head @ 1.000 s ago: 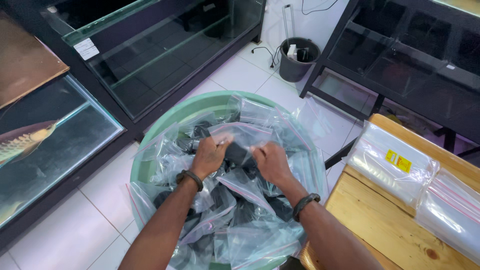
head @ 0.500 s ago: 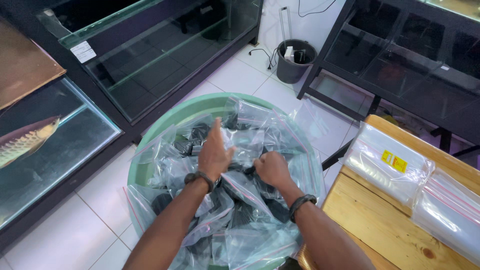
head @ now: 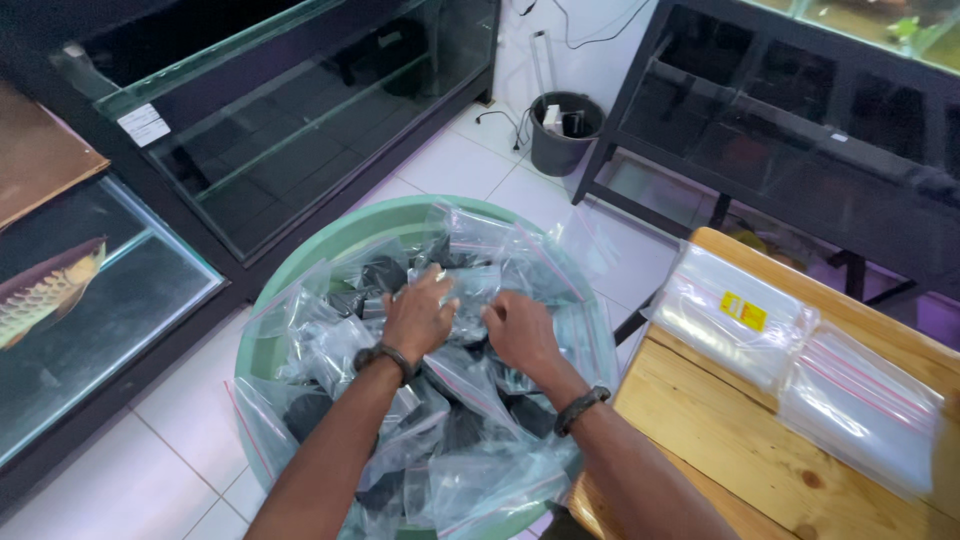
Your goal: The person scoops dark granular substrate from a gray tub into small zip-top bags using a plastic scoop. After filling each bag, they seal it and place it into a green basin. The process is repeated multiple times.
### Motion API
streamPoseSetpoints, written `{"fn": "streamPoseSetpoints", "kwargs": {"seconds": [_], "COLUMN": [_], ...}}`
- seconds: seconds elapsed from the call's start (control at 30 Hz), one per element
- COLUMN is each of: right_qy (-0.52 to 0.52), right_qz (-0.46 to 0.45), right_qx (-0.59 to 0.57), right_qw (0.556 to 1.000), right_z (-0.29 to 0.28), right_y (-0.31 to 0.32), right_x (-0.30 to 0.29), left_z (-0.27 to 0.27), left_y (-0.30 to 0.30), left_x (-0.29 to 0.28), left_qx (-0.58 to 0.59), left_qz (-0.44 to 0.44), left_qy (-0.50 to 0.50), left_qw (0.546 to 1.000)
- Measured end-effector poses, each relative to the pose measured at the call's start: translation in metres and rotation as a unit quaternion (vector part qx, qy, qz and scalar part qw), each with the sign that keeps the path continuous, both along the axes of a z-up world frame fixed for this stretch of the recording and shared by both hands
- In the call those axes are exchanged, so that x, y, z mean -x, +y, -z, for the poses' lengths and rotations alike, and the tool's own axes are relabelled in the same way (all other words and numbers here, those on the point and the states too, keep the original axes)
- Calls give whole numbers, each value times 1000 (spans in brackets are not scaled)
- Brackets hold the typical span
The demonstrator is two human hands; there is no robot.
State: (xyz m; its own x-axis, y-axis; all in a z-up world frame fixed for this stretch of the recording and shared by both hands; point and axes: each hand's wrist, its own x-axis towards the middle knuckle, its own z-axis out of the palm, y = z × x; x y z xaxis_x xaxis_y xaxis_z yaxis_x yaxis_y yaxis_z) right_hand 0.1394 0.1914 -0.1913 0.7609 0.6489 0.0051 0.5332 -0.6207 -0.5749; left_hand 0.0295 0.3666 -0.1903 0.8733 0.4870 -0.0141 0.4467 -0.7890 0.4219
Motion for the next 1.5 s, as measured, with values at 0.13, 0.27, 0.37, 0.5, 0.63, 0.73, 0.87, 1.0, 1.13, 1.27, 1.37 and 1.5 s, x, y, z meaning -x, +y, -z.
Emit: {"fn": "streamPoseSetpoints", "kwargs": {"seconds": [0.13, 0.27, 0.37, 0.5, 0.63, 0.73, 0.87, 1.0, 1.13, 1.27, 1.37, 1.5], "right_qy": [28, 70, 38, -3, -49, -77, -102, -126, -105, -73, -31, -51], "right_qz": [51, 116, 180, 250, 293, 346, 409, 437, 423, 346, 317, 231], "right_qx": [-73, -168, -214, -256, -291, -276, -201, -120, -77, 6, 58, 92], "right_qw": [996, 976, 960, 934, 909, 893, 884, 882, 897, 935, 946, 967], "right_z": [-61, -113, -129, -171, -193, -216, -237, -252, -266, -255, -221, -233], "right_y": [-34, -89, -139, -219, -297, -359, -436, -497, -557, -591, -608, -600], "right_x": [15, 16, 11, 18, 21, 34, 51, 59, 71, 65, 48, 62], "left_z": [-57, -114, -144, -176, -198, -218, -223, -223, -221, -204, -185, -165], "left_y": [-26, -82, -141, -227, -305, -363, -439, -506, -560, -586, -586, -552], "left_x": [1, -7, -13, -22, -33, -33, -47, -55, -58, -63, -70, -86], "left_qx": [-24, 18, 86, 191, 240, 303, 340, 352, 348, 265, 200, 235], "left_qz": [1, 98, 198, 290, 357, 391, 428, 450, 480, 534, 572, 548], "left_qy": [-56, -235, -365, -392, -400, -373, -352, -298, -295, -282, -267, -305], "left_qw": [998, 967, 906, 852, 809, 785, 760, 765, 749, 751, 749, 742]}}
